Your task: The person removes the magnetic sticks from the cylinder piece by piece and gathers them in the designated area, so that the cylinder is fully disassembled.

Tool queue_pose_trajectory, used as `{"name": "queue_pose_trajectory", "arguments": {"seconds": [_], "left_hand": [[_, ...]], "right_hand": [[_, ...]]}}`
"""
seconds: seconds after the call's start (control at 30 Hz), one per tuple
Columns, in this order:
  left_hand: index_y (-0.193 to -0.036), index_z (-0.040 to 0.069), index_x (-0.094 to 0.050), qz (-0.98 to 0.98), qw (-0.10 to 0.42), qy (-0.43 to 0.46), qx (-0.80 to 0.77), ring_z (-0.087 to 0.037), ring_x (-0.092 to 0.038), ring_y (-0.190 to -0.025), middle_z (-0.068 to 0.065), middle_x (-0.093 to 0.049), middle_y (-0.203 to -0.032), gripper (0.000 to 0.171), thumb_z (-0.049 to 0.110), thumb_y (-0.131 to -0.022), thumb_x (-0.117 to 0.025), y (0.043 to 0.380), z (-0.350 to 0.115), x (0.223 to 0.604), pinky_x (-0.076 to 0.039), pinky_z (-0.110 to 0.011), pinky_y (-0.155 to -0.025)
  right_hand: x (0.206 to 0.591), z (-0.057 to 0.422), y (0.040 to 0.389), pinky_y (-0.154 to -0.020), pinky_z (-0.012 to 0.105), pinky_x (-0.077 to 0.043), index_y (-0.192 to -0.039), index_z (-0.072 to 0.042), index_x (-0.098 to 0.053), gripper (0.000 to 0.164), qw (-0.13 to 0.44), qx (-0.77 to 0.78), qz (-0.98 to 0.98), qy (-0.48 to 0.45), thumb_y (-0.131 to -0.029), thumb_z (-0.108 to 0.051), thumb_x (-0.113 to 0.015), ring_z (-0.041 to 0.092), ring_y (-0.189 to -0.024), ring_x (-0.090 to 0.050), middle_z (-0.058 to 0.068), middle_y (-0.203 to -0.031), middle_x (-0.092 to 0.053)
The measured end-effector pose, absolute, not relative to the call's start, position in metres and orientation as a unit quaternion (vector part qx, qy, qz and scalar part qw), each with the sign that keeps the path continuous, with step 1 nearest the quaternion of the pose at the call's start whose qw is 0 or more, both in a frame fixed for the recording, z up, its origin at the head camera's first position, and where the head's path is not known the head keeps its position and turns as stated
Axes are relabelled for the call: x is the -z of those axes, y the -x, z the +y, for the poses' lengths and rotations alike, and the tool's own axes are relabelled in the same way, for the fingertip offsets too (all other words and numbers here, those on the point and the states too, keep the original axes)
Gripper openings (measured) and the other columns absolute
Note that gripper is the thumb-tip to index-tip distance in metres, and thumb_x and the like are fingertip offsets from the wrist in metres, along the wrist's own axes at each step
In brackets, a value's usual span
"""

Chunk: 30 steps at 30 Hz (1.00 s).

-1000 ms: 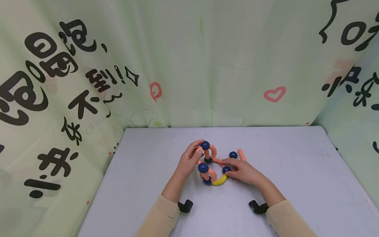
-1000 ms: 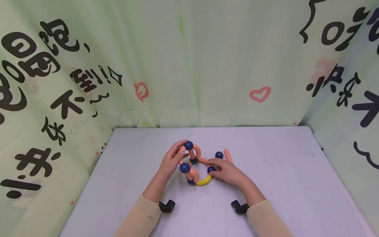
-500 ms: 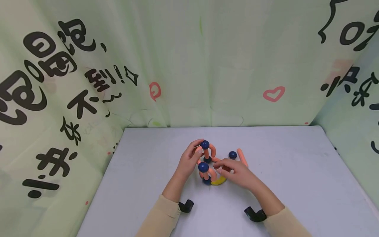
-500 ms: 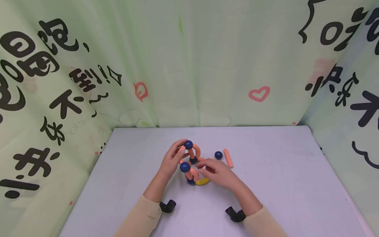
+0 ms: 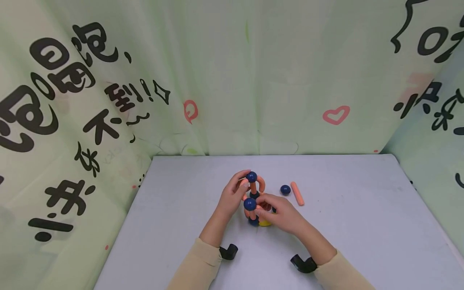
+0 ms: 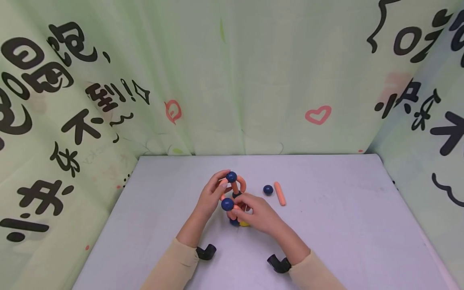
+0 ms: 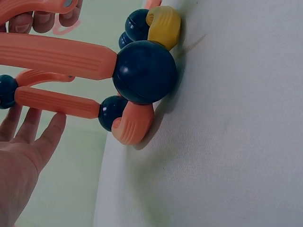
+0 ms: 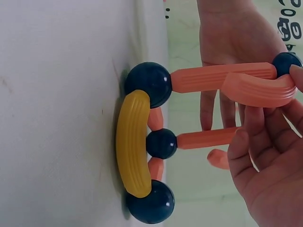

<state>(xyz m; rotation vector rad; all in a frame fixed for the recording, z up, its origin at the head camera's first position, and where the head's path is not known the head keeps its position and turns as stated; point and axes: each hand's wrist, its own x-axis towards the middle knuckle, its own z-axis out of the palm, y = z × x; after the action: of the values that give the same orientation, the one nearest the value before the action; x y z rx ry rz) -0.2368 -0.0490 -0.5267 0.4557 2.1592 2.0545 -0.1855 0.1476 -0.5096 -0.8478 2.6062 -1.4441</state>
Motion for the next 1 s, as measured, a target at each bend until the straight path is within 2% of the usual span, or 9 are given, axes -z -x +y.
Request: {"name": "queue_pose_trajectory", "arguments": {"seconds": [0.1,0.2,0.3,0.47,0.63,0.8,0.9,1.0], "left_hand": [[-0.147,0.018,-0.045,0.715,0.066,-0.152,-0.679,-0.03,-0.047,-0.136,-0.002,-0.046,-0.151,0.043,0.022,-0.105,-0.049,0.237,-0.049,0.526,-0.041,-0.053,-0.11],[-0.147,0.021,-0.045,0.718,0.067,-0.148,-0.677,-0.03,-0.047,-0.136,-0.002,-0.047,-0.15,0.043,0.024,-0.105,-0.049,0.237,-0.049,0.525,-0.039,-0.054,-0.109],[-0.146,0.025,-0.047,0.72,0.067,-0.144,-0.675,-0.029,-0.047,-0.135,0.0,-0.049,-0.149,0.042,0.026,-0.104,-0.05,0.236,-0.049,0.525,-0.04,-0.054,-0.109],[-0.144,0.024,-0.049,0.723,0.059,-0.147,-0.672,-0.03,-0.049,-0.134,0.002,-0.051,-0.146,0.041,0.028,-0.103,-0.051,0.235,-0.049,0.526,-0.041,-0.053,-0.107],[-0.141,0.032,-0.05,0.724,0.054,-0.151,-0.671,-0.03,-0.05,-0.133,0.003,-0.051,-0.146,0.039,0.032,-0.103,-0.051,0.234,-0.049,0.526,-0.042,-0.053,-0.106],[-0.141,0.033,-0.051,0.723,0.056,-0.15,-0.672,-0.029,-0.049,-0.134,0.004,-0.05,-0.147,0.038,0.031,-0.102,-0.052,0.234,-0.049,0.526,-0.041,-0.056,-0.108],[-0.142,0.03,-0.05,0.724,0.06,-0.147,-0.672,-0.029,-0.048,-0.135,0.004,-0.05,-0.148,0.04,0.031,-0.103,-0.052,0.234,-0.049,0.525,-0.04,-0.056,-0.109],[-0.144,0.025,-0.049,0.723,0.061,-0.146,-0.672,-0.03,-0.049,-0.135,0.003,-0.049,-0.149,0.041,0.027,-0.103,-0.052,0.235,-0.048,0.525,-0.042,-0.051,-0.11]], "right_hand": [[0.511,0.147,0.186,-0.07,0.026,-0.052,-0.109,-0.027,-0.066,0.012,0.009,0.463,0.84,0.283,-0.097,-0.028,-0.063,0.005,-0.078,-0.056,-0.014,-0.092,-0.062],[0.513,0.147,0.186,-0.068,0.026,-0.052,-0.108,-0.027,-0.066,0.011,-0.002,0.461,0.839,0.287,-0.098,-0.026,-0.063,0.005,-0.077,-0.055,-0.014,-0.09,-0.061],[0.513,0.147,0.185,-0.065,0.025,-0.05,-0.107,-0.026,-0.066,0.011,-0.008,0.461,0.839,0.287,-0.098,-0.023,-0.063,0.005,-0.074,-0.054,-0.013,-0.087,-0.059],[0.514,0.147,0.186,-0.061,0.022,-0.048,-0.104,-0.025,-0.065,0.013,-0.01,0.463,0.84,0.281,-0.096,-0.016,-0.063,0.006,-0.071,-0.052,-0.012,-0.084,-0.057],[0.512,0.147,0.185,-0.06,0.023,-0.047,-0.104,-0.024,-0.066,0.01,-0.004,0.465,0.842,0.274,-0.098,-0.017,-0.062,0.006,-0.07,-0.052,-0.011,-0.083,-0.058],[0.509,0.151,0.184,-0.064,0.026,-0.051,-0.104,-0.022,-0.066,0.008,0.006,0.463,0.849,0.252,-0.099,-0.021,-0.061,0.006,-0.073,-0.055,-0.01,-0.086,-0.061],[0.509,0.157,0.184,-0.07,0.026,-0.053,-0.108,-0.019,-0.068,0.014,0.013,0.462,0.856,0.233,-0.099,-0.027,-0.061,0.006,-0.077,-0.059,-0.008,-0.091,-0.066],[0.509,0.165,0.186,-0.075,0.026,-0.054,-0.111,-0.017,-0.069,0.02,0.011,0.465,0.857,0.223,-0.098,-0.029,-0.062,0.005,-0.08,-0.061,-0.002,-0.098,-0.07]]}}
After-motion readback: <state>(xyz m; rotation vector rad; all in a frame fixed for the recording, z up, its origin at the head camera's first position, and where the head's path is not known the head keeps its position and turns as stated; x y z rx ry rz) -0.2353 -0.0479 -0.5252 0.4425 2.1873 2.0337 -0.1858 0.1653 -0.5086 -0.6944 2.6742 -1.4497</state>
